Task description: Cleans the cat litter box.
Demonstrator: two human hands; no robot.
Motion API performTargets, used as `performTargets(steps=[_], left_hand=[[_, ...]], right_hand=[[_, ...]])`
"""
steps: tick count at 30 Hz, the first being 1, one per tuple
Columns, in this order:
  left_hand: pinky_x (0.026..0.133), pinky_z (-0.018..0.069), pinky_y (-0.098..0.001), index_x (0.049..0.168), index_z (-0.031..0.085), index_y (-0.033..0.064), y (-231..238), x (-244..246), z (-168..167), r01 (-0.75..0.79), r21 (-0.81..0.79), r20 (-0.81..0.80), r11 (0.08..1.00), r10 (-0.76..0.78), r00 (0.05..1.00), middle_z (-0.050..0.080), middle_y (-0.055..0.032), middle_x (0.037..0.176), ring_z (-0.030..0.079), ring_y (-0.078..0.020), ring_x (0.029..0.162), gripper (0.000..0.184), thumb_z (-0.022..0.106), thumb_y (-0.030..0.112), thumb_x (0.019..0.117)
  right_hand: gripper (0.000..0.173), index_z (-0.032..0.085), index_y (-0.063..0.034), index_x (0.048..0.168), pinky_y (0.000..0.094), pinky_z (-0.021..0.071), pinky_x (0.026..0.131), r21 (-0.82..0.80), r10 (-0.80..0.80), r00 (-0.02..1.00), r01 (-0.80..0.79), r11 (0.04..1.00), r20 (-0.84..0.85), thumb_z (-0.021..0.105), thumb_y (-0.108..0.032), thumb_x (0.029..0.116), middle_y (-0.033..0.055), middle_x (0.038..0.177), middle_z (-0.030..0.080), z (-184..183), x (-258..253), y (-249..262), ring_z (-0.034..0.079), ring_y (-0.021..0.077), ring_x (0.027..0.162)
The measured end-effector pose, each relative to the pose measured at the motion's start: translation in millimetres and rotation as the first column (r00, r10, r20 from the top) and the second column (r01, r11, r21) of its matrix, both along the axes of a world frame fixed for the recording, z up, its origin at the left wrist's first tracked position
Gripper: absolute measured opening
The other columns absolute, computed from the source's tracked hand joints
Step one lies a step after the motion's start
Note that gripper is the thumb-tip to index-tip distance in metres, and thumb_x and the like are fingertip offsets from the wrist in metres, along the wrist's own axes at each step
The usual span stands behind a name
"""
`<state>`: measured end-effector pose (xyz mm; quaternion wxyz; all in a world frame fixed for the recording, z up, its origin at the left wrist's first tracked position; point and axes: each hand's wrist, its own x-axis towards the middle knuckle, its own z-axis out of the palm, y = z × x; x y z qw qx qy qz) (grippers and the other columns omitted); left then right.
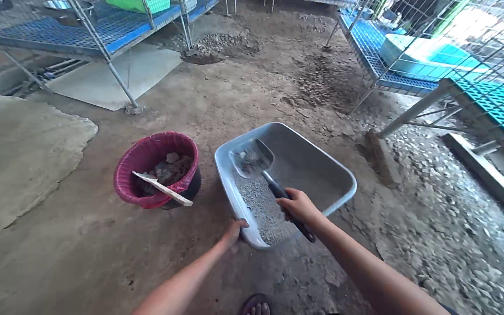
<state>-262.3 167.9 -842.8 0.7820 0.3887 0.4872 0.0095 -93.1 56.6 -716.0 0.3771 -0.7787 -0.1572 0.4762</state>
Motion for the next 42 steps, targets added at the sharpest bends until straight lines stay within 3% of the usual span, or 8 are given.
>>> performTargets(steps=[6,10,13,20,25,28,35,42], left_hand=[[0.062,0.0573,-0.0306,0.099,0.052,0.0062,-3,5,10,-0.132,-0.125,0.135,0.983,0.149,0.98,0.063,-0.006,0.076,0.065,-0.0145,0.066,0.016,0.038,-0.001,0.099],[0.063,0.0527,-0.028,0.093,0.053,0.0084,-19,3,-7,-0.115,-0.086,0.088,0.99,0.123,0.988,0.06,-0.0029,0.076,0.06,-0.0117,0.066,0.018,0.041,-0.005,0.0975],[0.066,0.0564,-0.0364,0.101,0.056,-0.0006,-25,-1,-81,0.003,0.01,-0.001,1.0,-0.003,1.0,0.065,-0.0114,0.082,0.065,-0.0196,0.072,0.011,0.058,-0.003,0.0912],[0.09,0.0533,-0.0522,0.133,0.05,-0.0103,3,-14,-90,0.296,0.116,-0.288,0.948,-0.253,0.923,0.062,-0.0294,0.119,0.063,-0.0369,0.107,0.046,0.066,0.012,0.0956],[0.104,0.0473,-0.0548,0.151,0.038,-0.0043,75,36,-80,0.235,0.334,-0.216,0.913,-0.169,0.962,0.054,-0.0301,0.139,0.056,-0.0397,0.126,0.063,0.067,0.02,0.0998],[0.108,0.0452,-0.0521,0.152,0.033,-0.0057,98,54,-86,0.25,0.452,-0.163,0.856,-0.196,0.967,0.049,-0.0307,0.146,0.053,-0.0388,0.132,0.067,0.066,-0.001,0.0942],[0.108,0.0465,-0.0414,0.155,0.027,-0.0083,70,34,-39,0.19,0.544,-0.016,0.817,-0.216,0.976,0.048,-0.0304,0.146,0.055,-0.0309,0.13,0.072,0.062,-0.009,0.091],[0.108,0.048,-0.0398,0.15,0.03,-0.0162,51,28,7,0.293,0.731,-0.055,0.616,-0.375,0.925,0.056,-0.0331,0.137,0.061,-0.0312,0.125,0.071,0.067,-0.004,0.0897]], right_hand=[[0.039,0.054,-0.0024,0.14,0.0561,0.0506,0.099,-0.07,0.485,0.807,-0.492,0.868,0.338,0.056,-0.014,0.1027,0.0228,0.124,0.067,49,-50,102,0.066,0.0362,0.115],[0.036,0.054,0.003,0.139,0.0581,0.0513,0.096,-0.277,0.644,0.498,-0.623,0.732,0.581,0.046,-0.004,0.1042,0.0256,0.132,0.062,31,-84,150,0.062,0.0419,0.122],[0.037,0.051,0.0048,0.14,0.0566,0.0521,0.093,-0.333,0.646,0.407,-0.611,0.718,0.645,0.042,-0.001,0.105,0.0275,0.132,0.061,16,-87,160,0.061,0.0433,0.121],[0.044,0.059,-0.0096,0.141,0.06,0.0505,0.098,-0.233,0.403,0.803,-0.332,0.914,0.439,0.059,-0.014,0.0977,0.0182,0.129,0.067,5,-6,43,0.065,0.0369,0.118],[0.027,0.069,-0.0006,0.116,0.0485,0.0559,0.072,-0.299,0.051,0.98,0.01,0.954,0.194,0.063,-0.019,0.0976,0.0168,0.091,0.069,-49,35,-121,0.067,0.0274,0.073],[0.024,0.067,0.0002,0.115,0.038,0.054,0.063,-0.429,-0.111,0.991,0.134,0.893,0.079,0.063,-0.018,0.1011,0.0118,0.085,0.067,-71,36,-171,0.061,0.019,0.063],[0.031,0.064,0.0006,0.123,0.0349,0.0527,0.06,-0.427,-0.235,0.97,0.238,0.872,0.062,0.062,-0.023,0.1031,0.0118,0.088,0.066,-82,71,-171,0.059,0.0169,0.061],[0.036,0.069,-0.0037,0.126,0.0424,0.056,0.068,-0.118,-0.092,0.954,0.13,0.985,0.287,0.071,-0.025,0.0975,0.0151,0.096,0.071,-50,85,-119,0.065,0.0211,0.07]])
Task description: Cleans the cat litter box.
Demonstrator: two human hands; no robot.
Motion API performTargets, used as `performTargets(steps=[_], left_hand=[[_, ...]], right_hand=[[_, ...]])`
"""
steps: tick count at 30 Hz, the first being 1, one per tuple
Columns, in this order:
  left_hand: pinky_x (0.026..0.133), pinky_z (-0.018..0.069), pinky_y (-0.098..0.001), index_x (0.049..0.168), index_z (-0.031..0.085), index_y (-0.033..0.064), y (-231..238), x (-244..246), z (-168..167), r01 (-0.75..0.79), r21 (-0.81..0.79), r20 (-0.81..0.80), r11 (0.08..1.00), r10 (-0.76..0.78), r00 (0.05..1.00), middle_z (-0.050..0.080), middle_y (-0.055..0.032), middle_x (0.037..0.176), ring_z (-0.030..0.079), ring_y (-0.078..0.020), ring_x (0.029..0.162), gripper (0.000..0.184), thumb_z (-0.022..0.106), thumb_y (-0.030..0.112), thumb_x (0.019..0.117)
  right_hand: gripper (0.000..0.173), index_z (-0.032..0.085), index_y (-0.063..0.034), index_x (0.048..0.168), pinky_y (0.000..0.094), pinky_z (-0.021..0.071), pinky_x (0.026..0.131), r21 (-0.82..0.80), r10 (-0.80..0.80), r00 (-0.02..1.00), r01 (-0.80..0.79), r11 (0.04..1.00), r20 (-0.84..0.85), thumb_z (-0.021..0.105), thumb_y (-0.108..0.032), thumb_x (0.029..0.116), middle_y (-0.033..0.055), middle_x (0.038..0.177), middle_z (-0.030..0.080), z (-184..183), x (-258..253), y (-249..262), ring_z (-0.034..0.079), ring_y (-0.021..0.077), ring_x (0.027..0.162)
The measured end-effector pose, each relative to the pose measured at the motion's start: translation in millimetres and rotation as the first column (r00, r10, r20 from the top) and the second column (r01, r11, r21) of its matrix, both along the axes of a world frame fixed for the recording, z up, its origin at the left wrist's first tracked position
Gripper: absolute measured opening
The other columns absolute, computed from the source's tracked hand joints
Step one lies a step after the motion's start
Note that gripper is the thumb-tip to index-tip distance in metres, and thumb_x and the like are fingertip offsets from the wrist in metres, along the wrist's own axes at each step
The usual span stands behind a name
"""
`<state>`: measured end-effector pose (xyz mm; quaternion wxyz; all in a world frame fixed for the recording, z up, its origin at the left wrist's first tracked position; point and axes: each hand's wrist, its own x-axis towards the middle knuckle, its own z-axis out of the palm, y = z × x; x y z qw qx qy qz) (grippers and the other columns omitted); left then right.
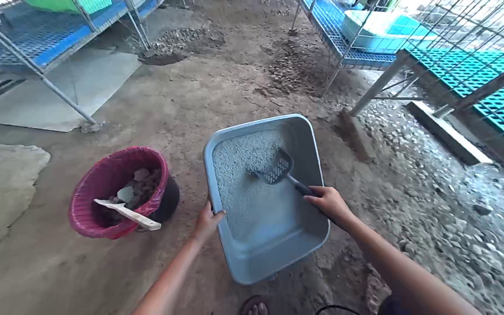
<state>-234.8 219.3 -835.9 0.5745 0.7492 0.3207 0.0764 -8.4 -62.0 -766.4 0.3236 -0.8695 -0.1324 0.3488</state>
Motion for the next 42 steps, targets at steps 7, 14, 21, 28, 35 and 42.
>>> performTargets(steps=[7,14,21,28,35,42], left_hand=[[0.111,0.0463,-0.0429,0.156,0.026,-0.008,10,12,-19,-0.009,-0.106,-0.029,0.994,0.006,1.0,0.053,-0.0293,0.143,0.058,-0.0318,0.13,0.079,0.068,-0.004,0.089],[0.11,0.0439,-0.0516,0.152,0.033,-0.0069,16,-22,-76,-0.303,-0.298,-0.19,0.905,0.255,0.948,0.049,-0.0313,0.145,0.052,-0.0392,0.133,0.069,0.066,-0.004,0.0927],[0.114,0.04,-0.0524,0.155,0.031,-0.0048,6,-31,-84,-0.368,-0.302,-0.249,0.879,0.299,0.921,0.046,-0.0306,0.149,0.048,-0.0397,0.137,0.069,0.066,0.003,0.0956],[0.109,0.0427,-0.0536,0.143,0.046,-0.0092,-23,-46,-89,-0.375,-0.344,-0.342,0.861,0.257,0.904,0.057,-0.0313,0.135,0.055,-0.0396,0.128,0.05,0.061,0.019,0.1039],[0.107,0.044,-0.0532,0.14,0.048,-0.0105,-29,-45,-89,-0.385,-0.34,-0.361,0.858,0.259,0.896,0.059,-0.0316,0.131,0.057,-0.0393,0.124,0.048,0.061,0.018,0.1034],[0.107,0.0439,-0.0531,0.14,0.049,-0.0102,-28,-44,-87,-0.391,-0.353,-0.362,0.85,0.262,0.895,0.059,-0.0317,0.131,0.057,-0.0392,0.124,0.046,0.061,0.016,0.1034]], right_hand=[[0.027,0.072,0.0003,0.116,0.0319,0.0535,0.055,0.184,-0.04,0.993,0.06,0.981,-0.11,0.072,-0.018,0.0959,0.0077,0.075,0.068,-29,-65,46,0.059,0.0128,0.053],[0.033,0.072,0.0005,0.121,0.0376,0.055,0.059,0.14,-0.047,0.998,0.05,0.989,-0.03,0.077,-0.015,0.0924,0.0133,0.083,0.072,-38,-69,18,0.063,0.0173,0.059],[0.035,0.071,0.0,0.123,0.0391,0.0547,0.061,0.037,0.097,0.994,-0.095,0.995,-0.05,0.075,-0.019,0.0944,0.0145,0.082,0.071,-45,-71,1,0.062,0.019,0.057],[0.035,0.07,-0.0005,0.124,0.037,0.0544,0.059,0.079,0.104,0.993,-0.1,0.992,-0.057,0.073,-0.02,0.0956,0.0126,0.082,0.071,-40,-80,16,0.061,0.0171,0.057],[0.035,0.07,-0.0011,0.125,0.0348,0.0538,0.059,0.082,0.064,0.995,-0.058,0.995,-0.072,0.074,-0.02,0.0955,0.0121,0.084,0.071,-33,-68,28,0.06,0.0154,0.057],[0.032,0.069,0.0002,0.122,0.0316,0.0523,0.056,0.098,0.017,0.998,-0.011,0.995,-0.056,0.074,-0.017,0.0954,0.0103,0.081,0.07,-25,-65,21,0.058,0.0125,0.053]])
